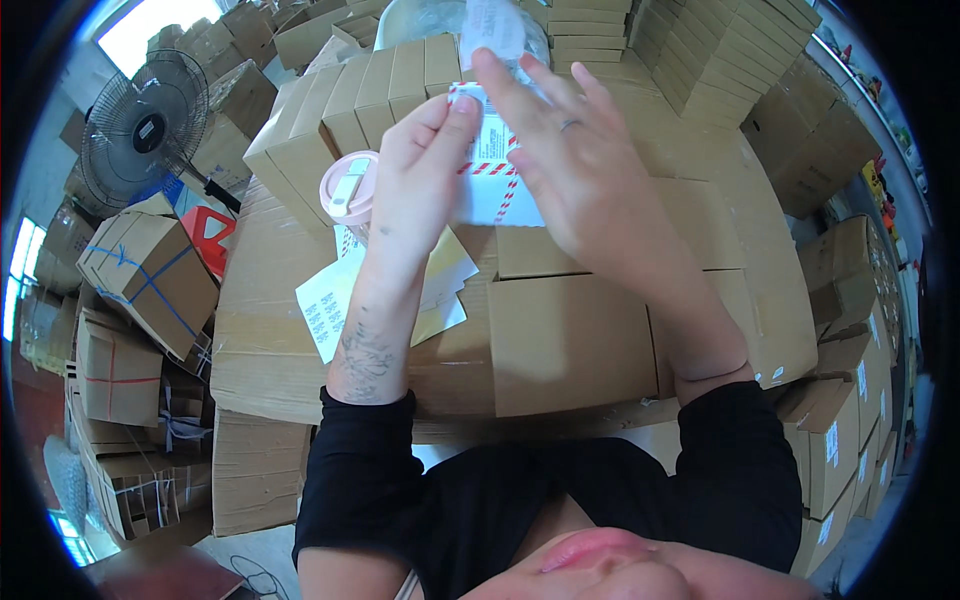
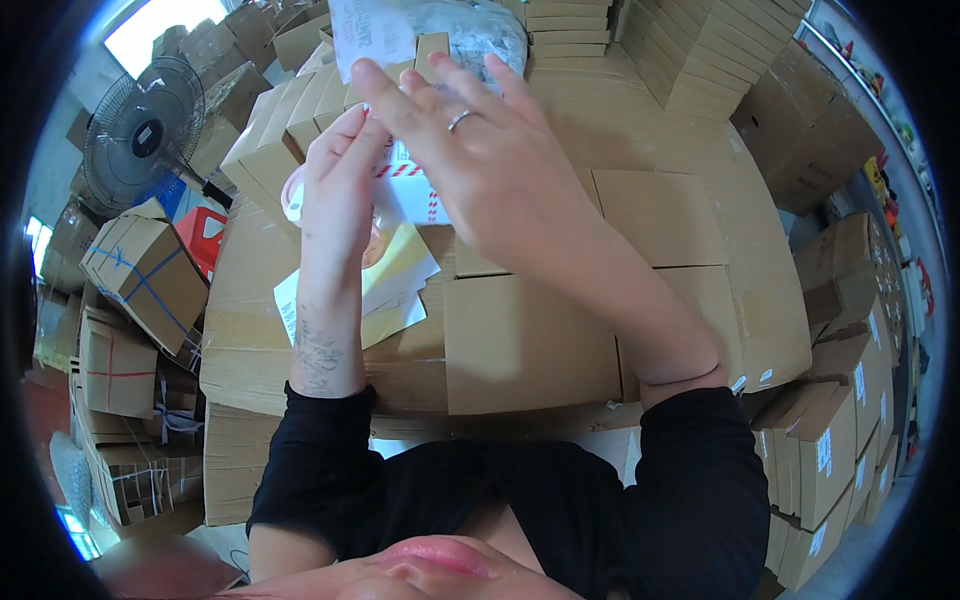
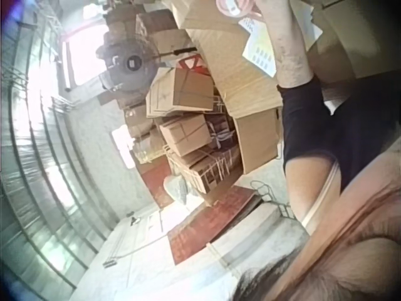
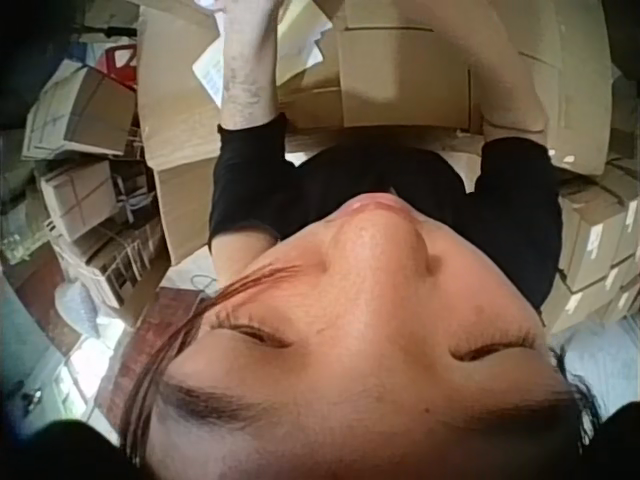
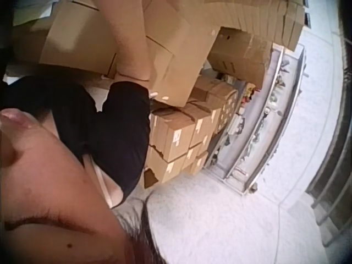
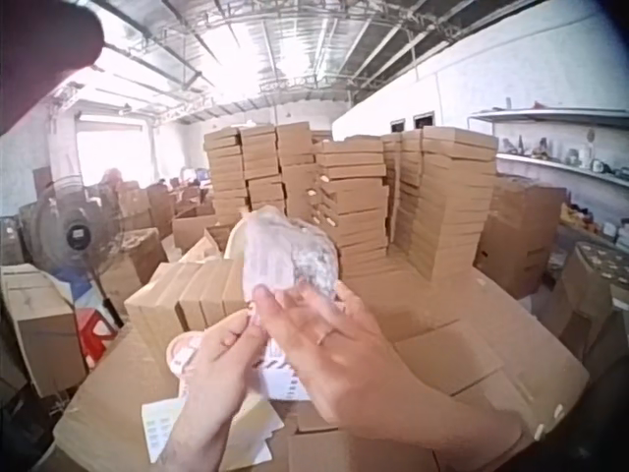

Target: Applying adhesive labels to cardboard boxes in a warehouse environment.

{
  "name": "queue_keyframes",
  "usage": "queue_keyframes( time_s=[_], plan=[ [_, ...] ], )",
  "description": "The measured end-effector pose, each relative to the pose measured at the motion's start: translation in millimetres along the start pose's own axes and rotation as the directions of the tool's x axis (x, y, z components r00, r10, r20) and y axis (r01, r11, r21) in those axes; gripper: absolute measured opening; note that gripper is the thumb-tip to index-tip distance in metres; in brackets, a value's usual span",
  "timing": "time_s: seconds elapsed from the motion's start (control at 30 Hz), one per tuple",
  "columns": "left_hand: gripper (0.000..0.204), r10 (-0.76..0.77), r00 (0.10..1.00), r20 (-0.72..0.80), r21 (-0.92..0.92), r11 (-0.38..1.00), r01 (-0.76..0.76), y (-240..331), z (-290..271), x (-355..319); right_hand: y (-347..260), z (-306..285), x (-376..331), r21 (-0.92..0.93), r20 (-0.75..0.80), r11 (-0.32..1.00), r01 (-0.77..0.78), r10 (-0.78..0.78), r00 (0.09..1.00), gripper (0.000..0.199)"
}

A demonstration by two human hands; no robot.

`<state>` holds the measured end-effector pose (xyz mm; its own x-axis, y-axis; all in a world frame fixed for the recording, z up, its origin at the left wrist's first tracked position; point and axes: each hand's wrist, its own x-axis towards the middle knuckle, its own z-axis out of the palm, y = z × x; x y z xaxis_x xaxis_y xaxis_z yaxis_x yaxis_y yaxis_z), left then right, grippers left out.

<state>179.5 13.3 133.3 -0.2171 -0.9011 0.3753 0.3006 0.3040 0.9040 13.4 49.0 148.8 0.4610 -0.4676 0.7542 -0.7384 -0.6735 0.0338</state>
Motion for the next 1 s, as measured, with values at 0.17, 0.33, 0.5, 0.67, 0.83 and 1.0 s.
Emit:
queue_keyframes(
  time_s=[0.17,0.33,0.5,0.67,0.83,1.0],
  plan=[
    [0.034,-0.048,0.999,-0.011,-0.250,0.967,0.044,7,-4,5,-6,6,-2,-0.074,-0.084,0.994,0.085,-0.091,0.992,0.055],
    [0.034,-0.026,0.999,0.024,-0.004,1.000,0.026,9,0,-5,-5,7,2,-0.063,-0.250,0.996,0.070,-0.083,0.965,0.055],
    [0.033,0.008,0.998,0.068,0.073,0.997,-0.013,8,4,-8,-2,13,1,-0.128,-0.322,0.988,0.081,-0.119,0.939,0.053],
    [0.033,-0.005,0.999,0.051,-0.068,0.998,0.008,11,1,-8,-7,12,-1,-0.172,-0.359,0.977,0.124,-0.180,0.916,0.052],
    [0.028,-0.001,0.994,-0.107,0.018,1.000,0.003,-16,-18,7,-13,-3,-5,-0.160,-0.264,0.963,0.219,-0.255,0.930,0.046],
    [0.047,0.226,0.960,-0.164,-0.136,0.959,-0.249,-14,-31,24,-14,-21,-7,0.339,-0.286,0.925,0.169,-0.069,0.956,0.070]
  ],
)
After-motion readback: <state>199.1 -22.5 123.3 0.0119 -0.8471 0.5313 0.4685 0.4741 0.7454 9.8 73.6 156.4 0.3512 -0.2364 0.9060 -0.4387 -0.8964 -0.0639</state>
